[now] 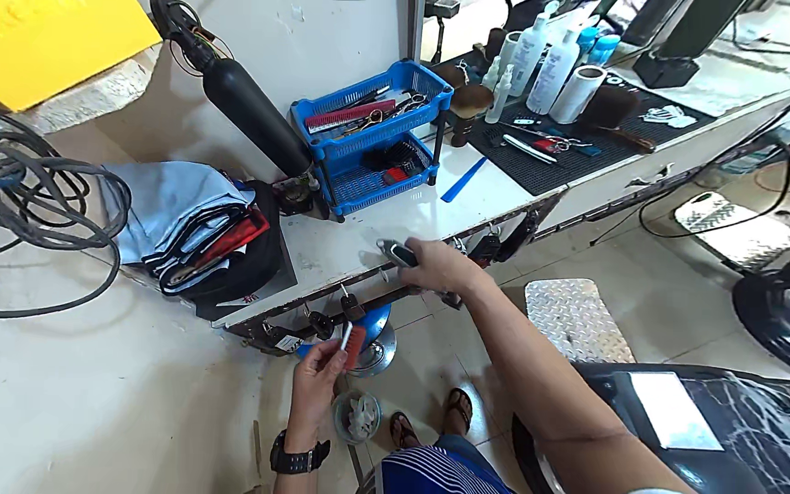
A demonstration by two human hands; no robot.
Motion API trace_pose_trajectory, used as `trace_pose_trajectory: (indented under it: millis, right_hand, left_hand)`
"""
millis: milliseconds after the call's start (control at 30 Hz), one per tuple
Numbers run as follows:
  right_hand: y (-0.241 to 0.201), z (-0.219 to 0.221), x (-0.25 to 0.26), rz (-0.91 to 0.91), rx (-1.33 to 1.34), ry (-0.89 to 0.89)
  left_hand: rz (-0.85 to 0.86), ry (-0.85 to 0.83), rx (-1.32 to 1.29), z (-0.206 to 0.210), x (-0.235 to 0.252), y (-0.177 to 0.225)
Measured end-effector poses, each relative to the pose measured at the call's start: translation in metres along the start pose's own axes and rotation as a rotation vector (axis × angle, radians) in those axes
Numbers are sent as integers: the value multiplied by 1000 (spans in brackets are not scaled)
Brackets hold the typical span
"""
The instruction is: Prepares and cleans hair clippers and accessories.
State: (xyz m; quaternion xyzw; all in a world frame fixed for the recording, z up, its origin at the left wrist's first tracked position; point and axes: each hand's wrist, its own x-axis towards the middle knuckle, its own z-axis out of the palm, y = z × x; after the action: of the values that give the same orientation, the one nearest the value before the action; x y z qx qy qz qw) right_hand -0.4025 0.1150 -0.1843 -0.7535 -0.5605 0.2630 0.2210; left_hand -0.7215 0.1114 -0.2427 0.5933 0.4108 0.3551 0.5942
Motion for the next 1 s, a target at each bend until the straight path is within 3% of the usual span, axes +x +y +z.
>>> trace_pose_trajectory:
  millis: [100, 267, 367, 467, 533, 633, 767, 833, 933, 1000]
  right_hand:
    - [2, 19, -32, -142, 55, 164]
    - [34, 84, -100, 74, 26, 81]
    - [51, 96, -130, 132, 44, 162]
    - [81, 85, -153, 232, 38, 152]
    - [94, 84, -172, 263, 24, 96]
    - [99, 89, -196, 200, 49, 118]
    - [122, 87, -230, 155, 68, 260]
    - [134, 86, -251, 167, 68, 249]
    - [134, 85, -275, 87, 62, 255]
    - [136, 87, -289, 17, 63, 331]
  left_hand:
    - [220, 40, 48, 13, 9, 28]
    - [405, -102, 370, 80, 27, 52]
    - [320, -212, 597, 106, 26, 30]
    - [174, -304, 772, 95, 0, -6]
    - [149, -281, 706, 106, -16, -6]
    - [261, -278, 484, 155, -26, 16]
    - [99, -317, 706, 145, -42, -1]
    - [49, -290, 698, 145, -67, -1]
    - [215, -259, 503, 190, -96, 27]
    - [222, -267, 527, 203, -106, 27]
